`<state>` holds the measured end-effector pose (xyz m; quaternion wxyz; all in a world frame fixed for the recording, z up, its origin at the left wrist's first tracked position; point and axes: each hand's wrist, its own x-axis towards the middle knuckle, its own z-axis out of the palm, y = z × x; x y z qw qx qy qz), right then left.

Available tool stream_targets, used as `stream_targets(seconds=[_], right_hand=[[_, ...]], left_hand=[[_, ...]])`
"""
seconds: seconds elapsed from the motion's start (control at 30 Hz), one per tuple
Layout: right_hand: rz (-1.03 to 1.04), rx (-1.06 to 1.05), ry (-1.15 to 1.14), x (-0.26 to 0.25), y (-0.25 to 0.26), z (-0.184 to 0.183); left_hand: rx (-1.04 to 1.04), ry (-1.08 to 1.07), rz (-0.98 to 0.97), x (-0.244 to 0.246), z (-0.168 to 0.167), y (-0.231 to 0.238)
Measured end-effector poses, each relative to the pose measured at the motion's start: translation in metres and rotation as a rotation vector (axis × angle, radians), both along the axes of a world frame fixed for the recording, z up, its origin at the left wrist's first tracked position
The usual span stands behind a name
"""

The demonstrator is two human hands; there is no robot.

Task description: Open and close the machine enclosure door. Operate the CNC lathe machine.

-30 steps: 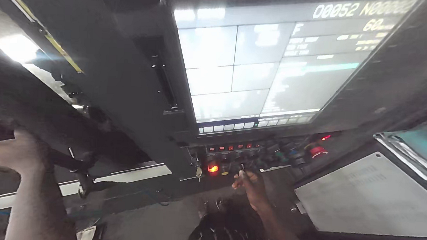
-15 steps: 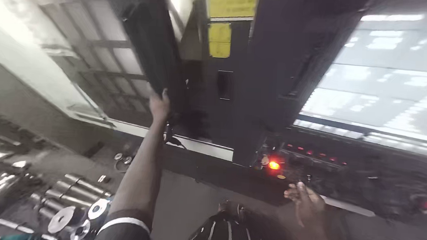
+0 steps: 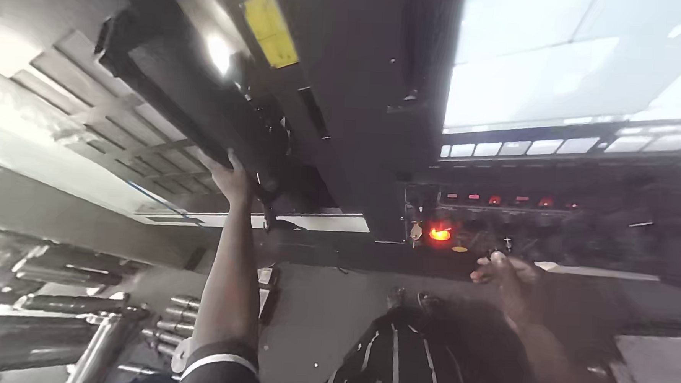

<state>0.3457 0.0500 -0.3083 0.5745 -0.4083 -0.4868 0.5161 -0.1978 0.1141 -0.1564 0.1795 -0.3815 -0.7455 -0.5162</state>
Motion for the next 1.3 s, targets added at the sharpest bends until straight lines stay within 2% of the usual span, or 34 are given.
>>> stream_targets(seconds=[0.13, 0.27, 0.53, 0.63, 0.77, 0.93, 1.1, 1.2, 1.3], right_hand=[[-0.011, -0.075, 0.066, -0.003, -0.001, 0.002], [0.011, -0.009, 0.11, -0.001, -0.001, -0.007], [0.006, 0.02, 0.092, 0.0, -0.001, -0.004], [0.002, -0.008, 0.113, -0.002, -0.002, -0.002], [0.017, -0.054, 0.071, -0.001, -0.003, 0.005], [0.009, -0.053, 0.038, -0.002, -0.003, 0.013], [-0.019, -0.058, -0.061, -0.002, -0.003, 0.018], [-0.044, -0.076, -0.073, -0.003, -0.004, 0.023], [-0.055, -0.072, -0.078, -0.004, -0.005, 0.022]], left_hand=[[0.072, 0.1, 0.094, -0.007, -0.011, 0.012], [0.148, 0.184, 0.082, -0.016, -0.022, 0.016], [0.16, 0.136, 0.056, -0.014, -0.021, 0.017], [0.092, 0.048, 0.04, -0.011, -0.019, 0.012], [-0.014, -0.228, -0.056, 0.019, -0.038, -0.01], [0.09, -0.222, -0.368, 0.091, -0.101, -0.053], [0.186, -0.104, -0.73, 0.194, -0.125, -0.095], [0.062, -0.052, -1.008, 0.239, -0.131, -0.105], [-0.123, -0.142, -1.212, 0.266, -0.137, -0.103]])
